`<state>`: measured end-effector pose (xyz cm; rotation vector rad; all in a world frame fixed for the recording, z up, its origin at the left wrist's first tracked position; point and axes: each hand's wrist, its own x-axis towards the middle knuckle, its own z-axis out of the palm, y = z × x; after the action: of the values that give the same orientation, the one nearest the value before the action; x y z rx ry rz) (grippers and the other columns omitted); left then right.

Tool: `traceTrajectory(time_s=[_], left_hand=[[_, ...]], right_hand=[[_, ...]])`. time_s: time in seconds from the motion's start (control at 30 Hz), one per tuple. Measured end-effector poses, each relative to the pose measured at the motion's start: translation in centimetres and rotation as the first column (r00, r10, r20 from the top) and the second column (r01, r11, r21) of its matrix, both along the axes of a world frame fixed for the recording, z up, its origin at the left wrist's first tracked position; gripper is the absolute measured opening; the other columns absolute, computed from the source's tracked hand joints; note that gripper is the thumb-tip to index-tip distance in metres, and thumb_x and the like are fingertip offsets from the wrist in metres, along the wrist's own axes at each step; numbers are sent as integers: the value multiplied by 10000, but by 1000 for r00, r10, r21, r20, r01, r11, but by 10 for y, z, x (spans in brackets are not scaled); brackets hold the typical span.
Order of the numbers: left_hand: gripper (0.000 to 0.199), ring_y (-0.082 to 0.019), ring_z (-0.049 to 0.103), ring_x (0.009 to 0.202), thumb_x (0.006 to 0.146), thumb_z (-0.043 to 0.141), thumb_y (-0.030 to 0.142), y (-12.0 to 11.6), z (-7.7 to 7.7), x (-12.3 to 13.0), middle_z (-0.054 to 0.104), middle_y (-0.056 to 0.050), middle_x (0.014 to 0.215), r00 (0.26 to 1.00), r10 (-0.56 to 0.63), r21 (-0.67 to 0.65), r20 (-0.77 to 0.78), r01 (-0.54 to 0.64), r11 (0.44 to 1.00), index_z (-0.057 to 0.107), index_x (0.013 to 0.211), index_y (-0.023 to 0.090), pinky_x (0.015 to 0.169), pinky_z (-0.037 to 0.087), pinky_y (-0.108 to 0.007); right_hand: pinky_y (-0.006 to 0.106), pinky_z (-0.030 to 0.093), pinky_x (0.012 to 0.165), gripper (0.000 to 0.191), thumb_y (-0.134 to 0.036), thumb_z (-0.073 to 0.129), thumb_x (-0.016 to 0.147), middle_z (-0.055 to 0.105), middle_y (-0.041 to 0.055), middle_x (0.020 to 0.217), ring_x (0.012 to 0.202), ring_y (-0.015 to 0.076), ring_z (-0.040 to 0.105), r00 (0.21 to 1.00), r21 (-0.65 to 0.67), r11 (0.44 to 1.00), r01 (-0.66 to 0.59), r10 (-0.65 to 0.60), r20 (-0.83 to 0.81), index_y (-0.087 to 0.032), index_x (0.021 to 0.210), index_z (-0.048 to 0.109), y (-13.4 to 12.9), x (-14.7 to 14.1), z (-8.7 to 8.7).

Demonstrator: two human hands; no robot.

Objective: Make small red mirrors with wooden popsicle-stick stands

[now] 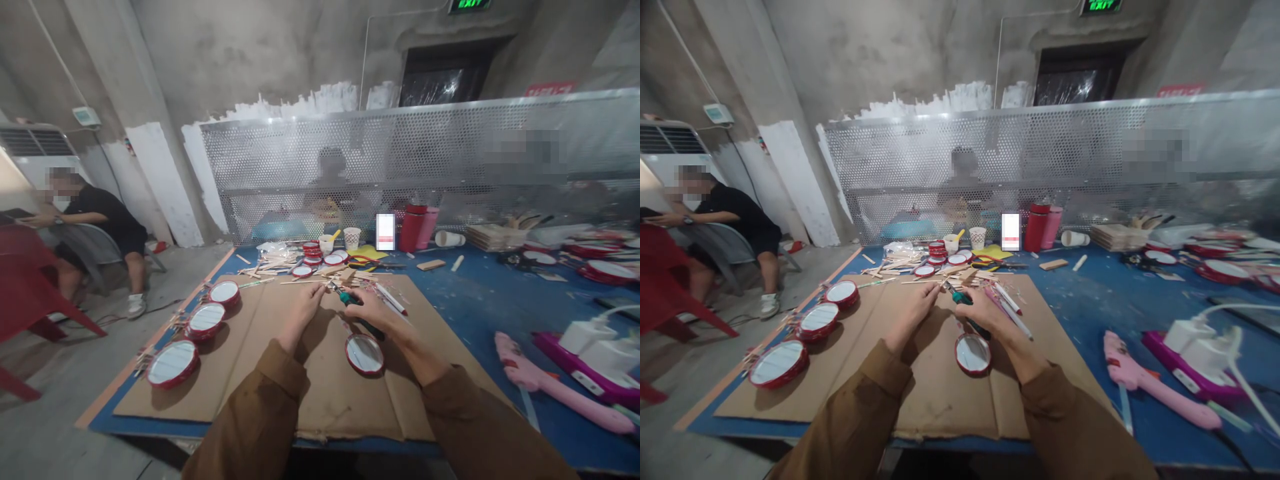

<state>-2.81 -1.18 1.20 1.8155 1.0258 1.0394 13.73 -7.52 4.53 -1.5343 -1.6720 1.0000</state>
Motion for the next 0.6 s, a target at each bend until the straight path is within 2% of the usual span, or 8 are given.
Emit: traceTrajectory(time_s=[0.1, 0.2, 0.3, 0.43, 0.53, 0.6], left_hand=[[266, -151, 516, 710, 873, 428, 320, 1, -2, 1, 561, -8, 670, 1000, -19, 21, 4, 19, 1000, 620, 805, 148, 677, 403, -246], [306, -136, 476, 634, 890, 404, 357, 2, -5, 2, 506, 10, 613, 1000, 27, -12, -7, -27, 1000, 598, 768, 154, 625, 389, -241], [372, -127, 440, 579, 923, 326, 394, 3, -7, 1, 444, 21, 580, 991, 136, -39, 14, -135, 990, 563, 752, 163, 581, 374, -238], [341, -139, 480, 644, 925, 298, 363, 5, -4, -6, 509, -14, 669, 973, 222, -29, 70, -221, 975, 543, 781, 173, 614, 394, -245], [301, -147, 487, 670, 887, 363, 368, 7, -2, -11, 533, -16, 691, 984, 179, 15, -4, -179, 984, 532, 728, 176, 646, 396, -256], [296, -149, 487, 672, 867, 396, 384, 8, -3, -11, 541, -11, 683, 991, 124, 68, -56, -120, 990, 551, 729, 172, 658, 392, -259]], right_hand=[[239, 437, 562, 480, -219, 526, 638, 658, -11, 688, 622, 161, 602, 999, 1, 999, -39, 39, 3, -183, 1109, 609, -3, 0, 0], [239, 432, 550, 530, -217, 515, 646, 659, -17, 657, 605, 161, 604, 1000, -2, 1000, -31, 31, 1, -192, 1170, 594, -2, 0, -3], [244, 448, 574, 498, -241, 526, 646, 684, -4, 719, 654, 172, 622, 1000, -8, 1000, -2, 2, 9, -191, 1133, 619, 2, 1, -6], [248, 464, 627, 436, -279, 551, 642, 698, 16, 828, 750, 185, 628, 999, 32, 999, 21, -22, 29, -186, 1054, 660, 6, 4, -9], [247, 464, 638, 432, -287, 560, 642, 693, 19, 860, 768, 185, 623, 999, 51, 998, 28, -29, 28, -181, 1047, 664, 7, 5, -10], [242, 459, 618, 447, -278, 549, 643, 685, 11, 813, 717, 171, 616, 1000, 41, 999, 16, -16, 0, -180, 1066, 655, 6, 5, -12]])
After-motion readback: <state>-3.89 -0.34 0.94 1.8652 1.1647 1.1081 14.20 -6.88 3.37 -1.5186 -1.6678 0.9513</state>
